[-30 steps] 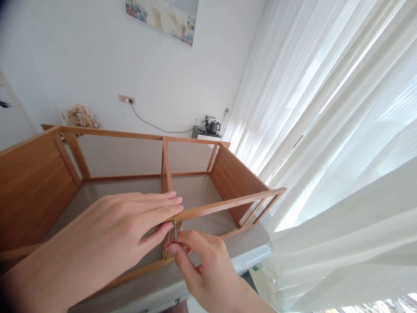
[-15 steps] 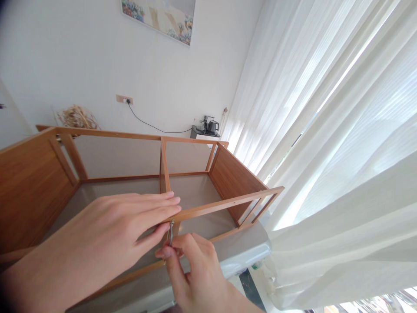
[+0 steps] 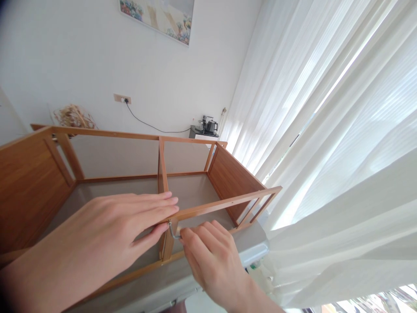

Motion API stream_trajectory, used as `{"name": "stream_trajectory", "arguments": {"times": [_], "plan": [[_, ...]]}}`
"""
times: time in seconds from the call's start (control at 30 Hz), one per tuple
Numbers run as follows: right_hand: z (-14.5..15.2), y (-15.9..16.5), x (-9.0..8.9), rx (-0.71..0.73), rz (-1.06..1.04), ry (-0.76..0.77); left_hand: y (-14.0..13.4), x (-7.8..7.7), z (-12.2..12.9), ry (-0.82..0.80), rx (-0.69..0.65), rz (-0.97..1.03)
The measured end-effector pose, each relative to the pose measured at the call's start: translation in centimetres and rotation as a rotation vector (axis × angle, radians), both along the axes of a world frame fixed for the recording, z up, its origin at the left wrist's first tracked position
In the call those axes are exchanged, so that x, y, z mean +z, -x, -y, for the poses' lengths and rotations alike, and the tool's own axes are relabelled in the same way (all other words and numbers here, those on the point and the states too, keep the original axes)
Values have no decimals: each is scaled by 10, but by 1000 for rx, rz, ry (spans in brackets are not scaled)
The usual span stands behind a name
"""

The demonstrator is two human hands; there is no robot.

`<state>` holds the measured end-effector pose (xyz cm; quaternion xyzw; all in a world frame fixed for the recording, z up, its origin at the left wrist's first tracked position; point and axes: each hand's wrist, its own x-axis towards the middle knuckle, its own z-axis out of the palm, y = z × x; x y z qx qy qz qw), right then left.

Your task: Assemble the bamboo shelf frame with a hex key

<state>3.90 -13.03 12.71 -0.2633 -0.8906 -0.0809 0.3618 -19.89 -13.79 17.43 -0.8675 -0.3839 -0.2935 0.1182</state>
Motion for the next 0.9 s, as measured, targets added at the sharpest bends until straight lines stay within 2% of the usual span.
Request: {"name": "stream_trajectory", "arguments": {"times": [0.47, 0.73, 0.83, 0.9], "plan": [[1, -1, 11, -15, 85, -51, -2, 2, 2, -18, -5, 2], [6, -8, 26, -58, 198, -134, -4, 3, 1, -46, 9, 15], [7, -5, 20, -61, 157, -74, -3, 2, 2, -50, 3, 25], [7, -1, 12, -54, 83, 39, -2, 1, 2, -49, -4, 22]]}}
